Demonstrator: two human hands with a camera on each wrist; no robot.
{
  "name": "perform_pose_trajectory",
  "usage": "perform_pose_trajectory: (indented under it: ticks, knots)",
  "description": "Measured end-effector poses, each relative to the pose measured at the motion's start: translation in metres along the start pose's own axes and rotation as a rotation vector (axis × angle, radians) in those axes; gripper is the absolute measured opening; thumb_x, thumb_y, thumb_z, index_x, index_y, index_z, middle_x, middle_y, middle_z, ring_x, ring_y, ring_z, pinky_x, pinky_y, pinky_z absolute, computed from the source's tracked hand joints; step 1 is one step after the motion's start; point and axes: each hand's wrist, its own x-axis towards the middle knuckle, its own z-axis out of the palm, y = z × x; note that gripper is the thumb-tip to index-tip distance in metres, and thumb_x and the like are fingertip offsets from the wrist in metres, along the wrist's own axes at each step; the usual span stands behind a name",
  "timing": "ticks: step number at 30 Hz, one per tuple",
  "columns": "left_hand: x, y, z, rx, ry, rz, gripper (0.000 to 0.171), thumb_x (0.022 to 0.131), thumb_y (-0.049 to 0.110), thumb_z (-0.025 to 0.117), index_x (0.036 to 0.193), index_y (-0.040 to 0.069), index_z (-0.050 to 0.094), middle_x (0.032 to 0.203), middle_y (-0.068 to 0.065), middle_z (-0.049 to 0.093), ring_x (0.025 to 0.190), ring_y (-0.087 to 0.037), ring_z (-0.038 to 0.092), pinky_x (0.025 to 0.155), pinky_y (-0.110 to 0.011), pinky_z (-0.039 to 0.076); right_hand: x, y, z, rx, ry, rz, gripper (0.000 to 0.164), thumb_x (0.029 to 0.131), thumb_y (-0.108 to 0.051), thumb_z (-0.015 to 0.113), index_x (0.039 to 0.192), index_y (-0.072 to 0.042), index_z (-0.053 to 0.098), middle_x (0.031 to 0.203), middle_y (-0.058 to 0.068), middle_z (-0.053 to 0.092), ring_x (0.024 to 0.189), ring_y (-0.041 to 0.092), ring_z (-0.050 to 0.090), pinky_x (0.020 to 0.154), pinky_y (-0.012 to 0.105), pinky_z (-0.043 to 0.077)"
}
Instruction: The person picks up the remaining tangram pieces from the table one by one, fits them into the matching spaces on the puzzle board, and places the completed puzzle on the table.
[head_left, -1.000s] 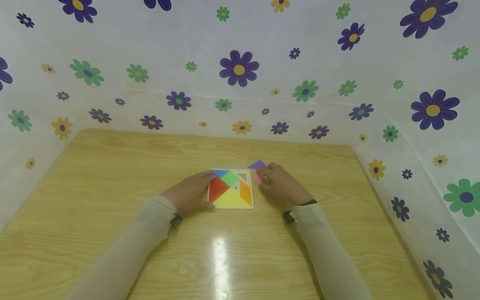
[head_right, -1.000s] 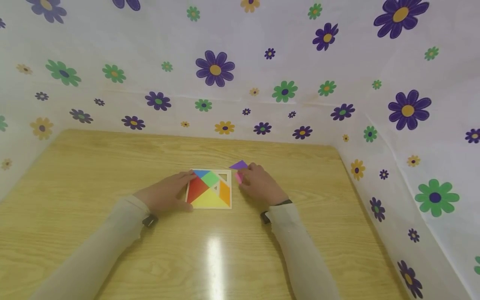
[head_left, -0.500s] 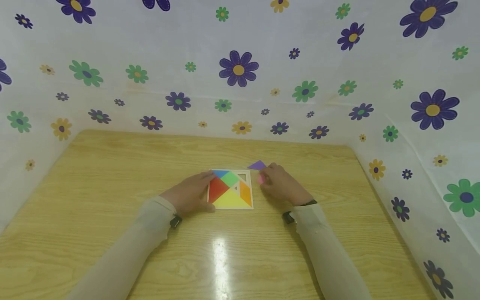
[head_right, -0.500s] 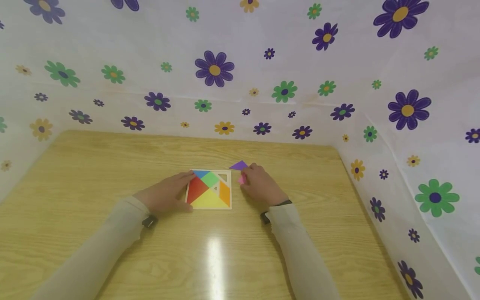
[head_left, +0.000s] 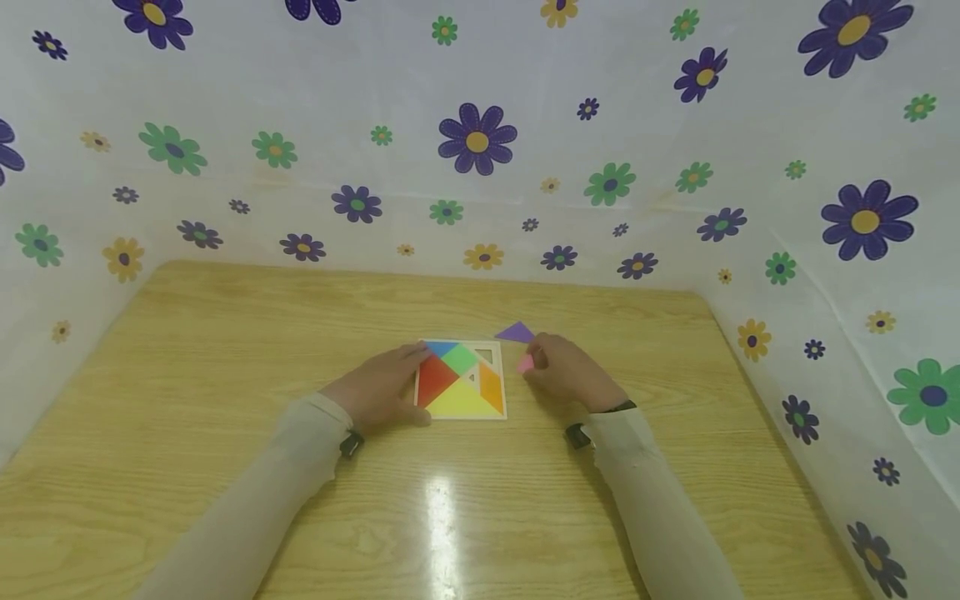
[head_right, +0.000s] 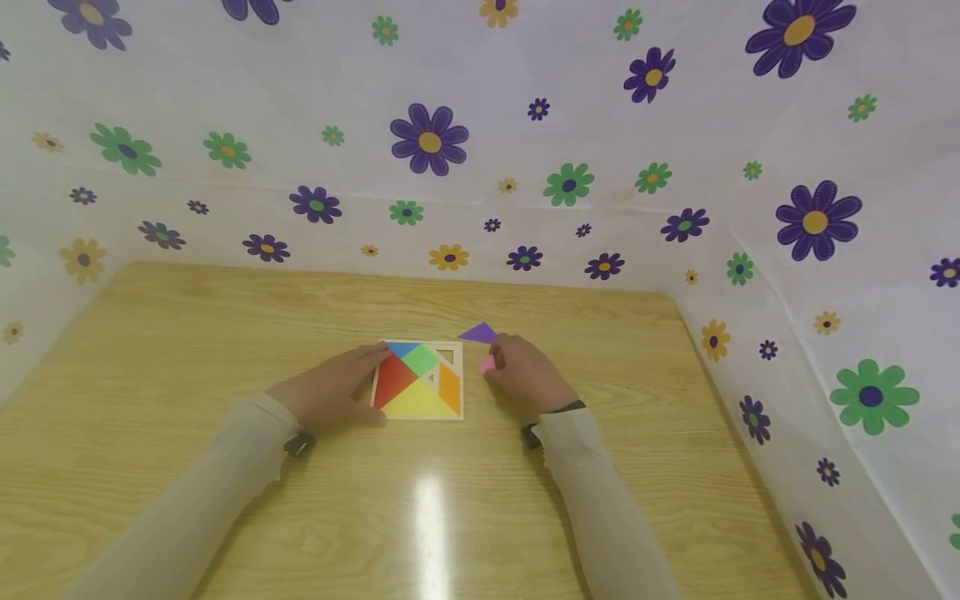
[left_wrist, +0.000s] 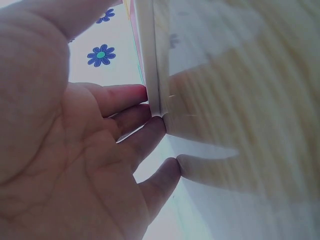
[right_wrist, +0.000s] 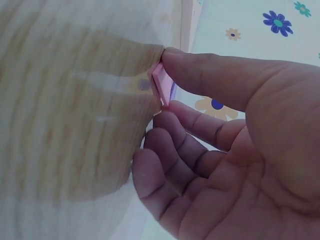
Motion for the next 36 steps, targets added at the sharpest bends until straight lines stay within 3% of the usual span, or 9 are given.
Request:
perform_pose_trajectory:
  ticks: [6, 29, 36]
  knots:
    - [-0.005, 0.005, -0.003, -0.026, 0.005, -0.012, 0.099, 0.087, 0.045, 0.077, 0.164, 0.007, 0.027, 0.171, -0.009, 0.024, 0.157, -0.032, 0.024, 0.127, -0.046, 0.023, -0.003, 0.0, -0.003, 0.067, -0.038, 0.064, 0.039, 0.098, -0.021, 0.067, 0.132, -0.004, 0.058, 0.118, 0.014, 0.067, 0.104, 0.029, 0.061, 0.097, 0.047, 0.054]
    - [-0.002, 0.001, -0.001, -0.036, 0.001, -0.011, 0.1, 0.087, 0.046, 0.077, 0.165, 0.009, 0.026, 0.171, -0.009, 0.022, 0.157, -0.032, 0.024, 0.127, -0.048, 0.023, -0.009, 0.005, -0.012, 0.106, -0.014, 0.081, 0.034, 0.097, -0.009, 0.062, 0.128, -0.007, 0.049, 0.125, 0.021, 0.066, 0.109, 0.034, 0.063, 0.094, 0.048, 0.054]
    - [-0.004, 0.002, -0.001, -0.028, 0.006, -0.008, 0.099, 0.087, 0.046, 0.077, 0.165, 0.009, 0.026, 0.171, -0.01, 0.022, 0.156, -0.033, 0.024, 0.127, -0.049, 0.024, -0.01, 0.006, -0.012, 0.073, 0.067, 0.07, 0.029, 0.098, -0.006, 0.061, 0.125, -0.006, 0.05, 0.118, 0.022, 0.068, 0.094, 0.031, 0.063, 0.079, 0.04, 0.055]
